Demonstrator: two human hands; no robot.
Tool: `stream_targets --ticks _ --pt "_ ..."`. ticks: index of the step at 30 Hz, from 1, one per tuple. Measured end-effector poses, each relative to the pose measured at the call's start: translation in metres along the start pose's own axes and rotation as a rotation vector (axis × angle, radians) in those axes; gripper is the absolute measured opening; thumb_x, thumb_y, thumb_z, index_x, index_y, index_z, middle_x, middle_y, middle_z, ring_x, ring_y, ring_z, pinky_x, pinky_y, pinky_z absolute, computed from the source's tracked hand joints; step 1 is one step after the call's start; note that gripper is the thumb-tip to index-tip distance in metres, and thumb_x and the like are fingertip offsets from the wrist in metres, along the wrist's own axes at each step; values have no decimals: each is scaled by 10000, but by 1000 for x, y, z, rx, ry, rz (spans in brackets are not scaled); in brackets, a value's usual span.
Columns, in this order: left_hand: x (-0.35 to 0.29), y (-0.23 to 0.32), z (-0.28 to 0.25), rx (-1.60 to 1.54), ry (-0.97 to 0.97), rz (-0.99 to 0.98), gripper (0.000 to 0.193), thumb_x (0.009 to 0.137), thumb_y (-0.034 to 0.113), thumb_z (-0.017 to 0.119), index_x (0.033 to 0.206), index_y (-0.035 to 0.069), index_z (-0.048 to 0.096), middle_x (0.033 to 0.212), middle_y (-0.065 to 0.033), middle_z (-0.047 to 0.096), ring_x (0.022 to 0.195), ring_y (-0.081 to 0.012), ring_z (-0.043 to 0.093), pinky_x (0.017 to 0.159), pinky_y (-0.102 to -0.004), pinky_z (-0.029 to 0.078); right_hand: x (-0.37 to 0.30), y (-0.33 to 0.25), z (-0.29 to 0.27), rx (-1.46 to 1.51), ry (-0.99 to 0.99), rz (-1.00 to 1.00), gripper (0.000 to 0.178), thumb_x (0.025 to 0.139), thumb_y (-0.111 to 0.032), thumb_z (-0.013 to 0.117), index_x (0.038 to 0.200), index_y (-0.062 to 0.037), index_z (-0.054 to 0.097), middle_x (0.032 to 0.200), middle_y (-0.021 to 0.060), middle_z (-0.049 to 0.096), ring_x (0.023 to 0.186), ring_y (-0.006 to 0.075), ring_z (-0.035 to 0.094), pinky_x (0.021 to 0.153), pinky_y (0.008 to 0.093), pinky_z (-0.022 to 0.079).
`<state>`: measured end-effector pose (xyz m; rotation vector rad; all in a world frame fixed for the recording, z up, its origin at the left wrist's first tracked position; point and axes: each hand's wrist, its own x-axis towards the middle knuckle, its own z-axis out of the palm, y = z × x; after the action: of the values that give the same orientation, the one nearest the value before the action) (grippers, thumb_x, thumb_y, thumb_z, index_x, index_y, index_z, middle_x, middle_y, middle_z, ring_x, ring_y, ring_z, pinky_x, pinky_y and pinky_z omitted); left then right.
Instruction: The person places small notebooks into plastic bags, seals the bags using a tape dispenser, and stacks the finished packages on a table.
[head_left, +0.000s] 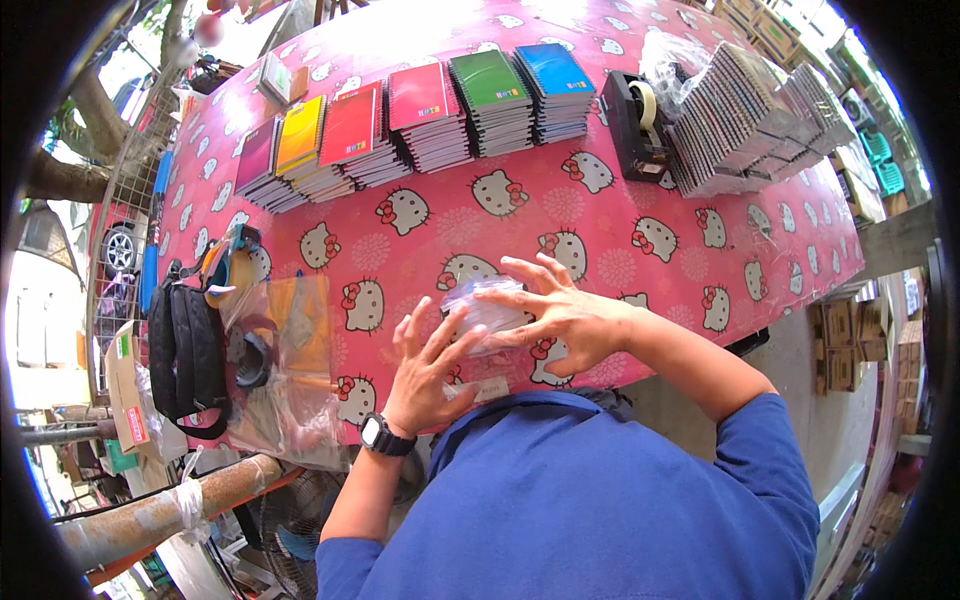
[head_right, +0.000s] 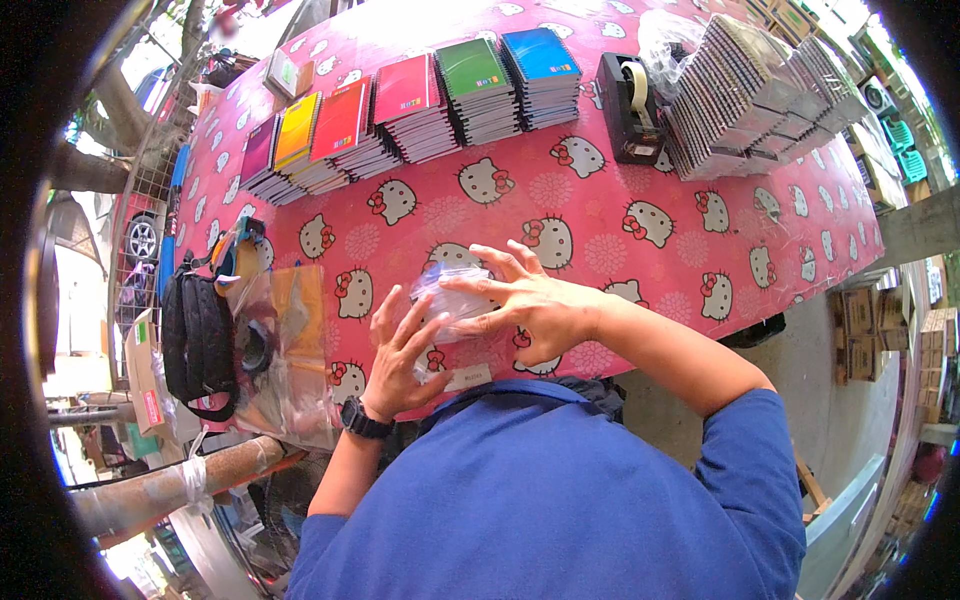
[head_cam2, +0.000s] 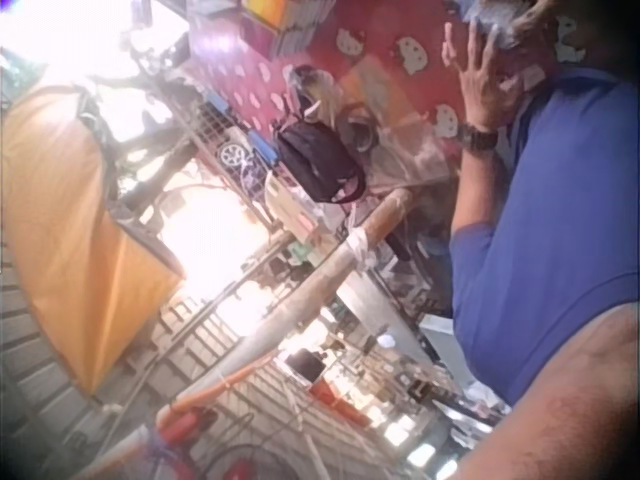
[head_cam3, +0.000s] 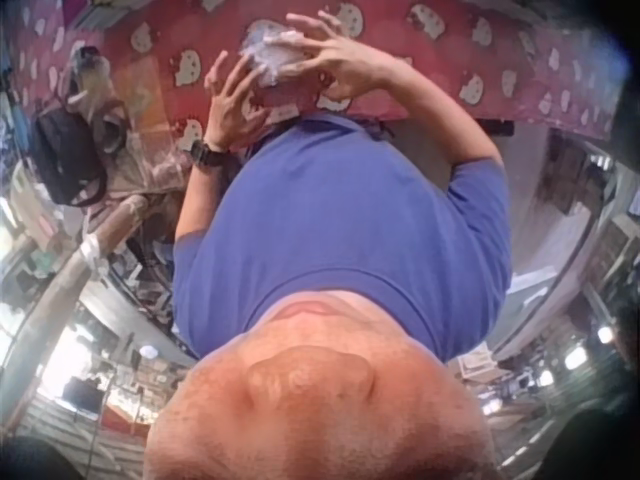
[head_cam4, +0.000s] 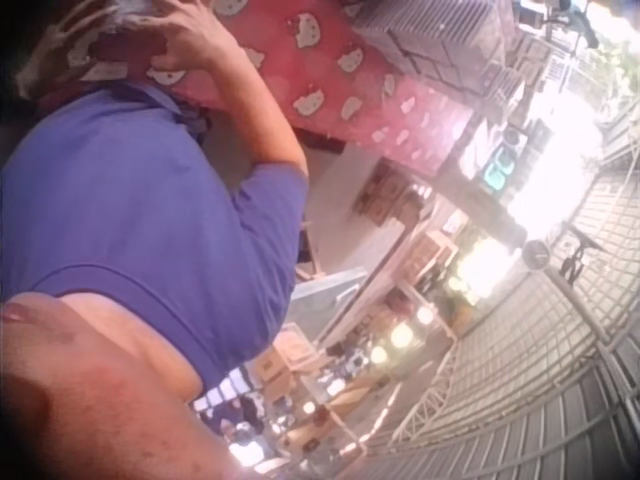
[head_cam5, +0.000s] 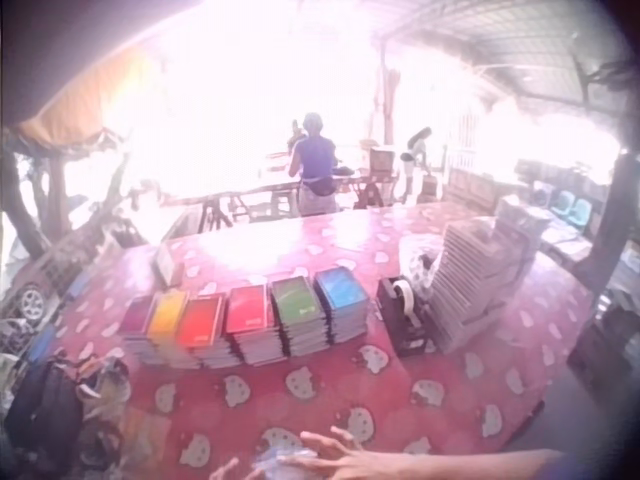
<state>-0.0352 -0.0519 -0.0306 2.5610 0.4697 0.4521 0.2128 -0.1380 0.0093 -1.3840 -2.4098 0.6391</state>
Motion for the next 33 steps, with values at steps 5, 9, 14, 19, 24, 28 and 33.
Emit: stream_targets --ticks 5,9,14,19,24,28,33 --pt "15 6 0 104 -10 60 630 637 280 703 1240 243 525 1405 -25 384 1348 -361 203 1070 -556 110 4 26 5 427 42 -152 637 636 -307 735 1244 -241 558 1474 123 252 1352 365 167 1070 546 123" --pt "11 12 -7 150 -63 -3 650 602 267 725 1221 241 530 1390 -43 396 1332 -362 236 1069 -567 146 11 62 -9 913 574 396 355 806 -299 663 1052 -44 637 1165 93 559 1083 181 496 929 308 392" --pt "15 6 8 -64 7 44 674 594 230 744 1230 253 522 1384 -34 379 1297 -350 284 1044 -561 240 -76 208 -62 -333 1391 960 230 805 -206 641 920 -8 659 896 154 656 855 267 618 731 364 491" --pt "21 8 4 -51 -5 75 679 564 188 749 1211 240 547 1374 -71 391 1279 -368 303 1056 -518 257 -108 272 -66 -120 1074 1393 339 769 -387 665 806 -52 706 739 149 668 713 287 638 686 356 473" --pt "11 7 4 -45 38 8 669 562 198 758 1199 235 556 1369 -72 395 1276 -366 307 1057 -515 258 -89 232 -55 -513 1396 599 129 769 -158 697 812 -36 691 749 104 671 599 212 625 599 311 470" --pt "10 6 7 -39 69 35 665 556 209 772 1188 229 566 1364 -71 400 1268 -362 315 1056 -513 261 -111 212 -14 745 1369 1038 120 833 -170 668 836 -55 633 670 -1 590 498 64 456 434 212 347" --pt "17 6 7 -52 61 83 694 546 237 776 1205 245 560 1369 -65 399 1261 -368 312 1054 -509 263 -81 208 -8 1517 773 884 117 844 -223 653 860 -115 611 656 -59 507 504 46 381 453 195 307"
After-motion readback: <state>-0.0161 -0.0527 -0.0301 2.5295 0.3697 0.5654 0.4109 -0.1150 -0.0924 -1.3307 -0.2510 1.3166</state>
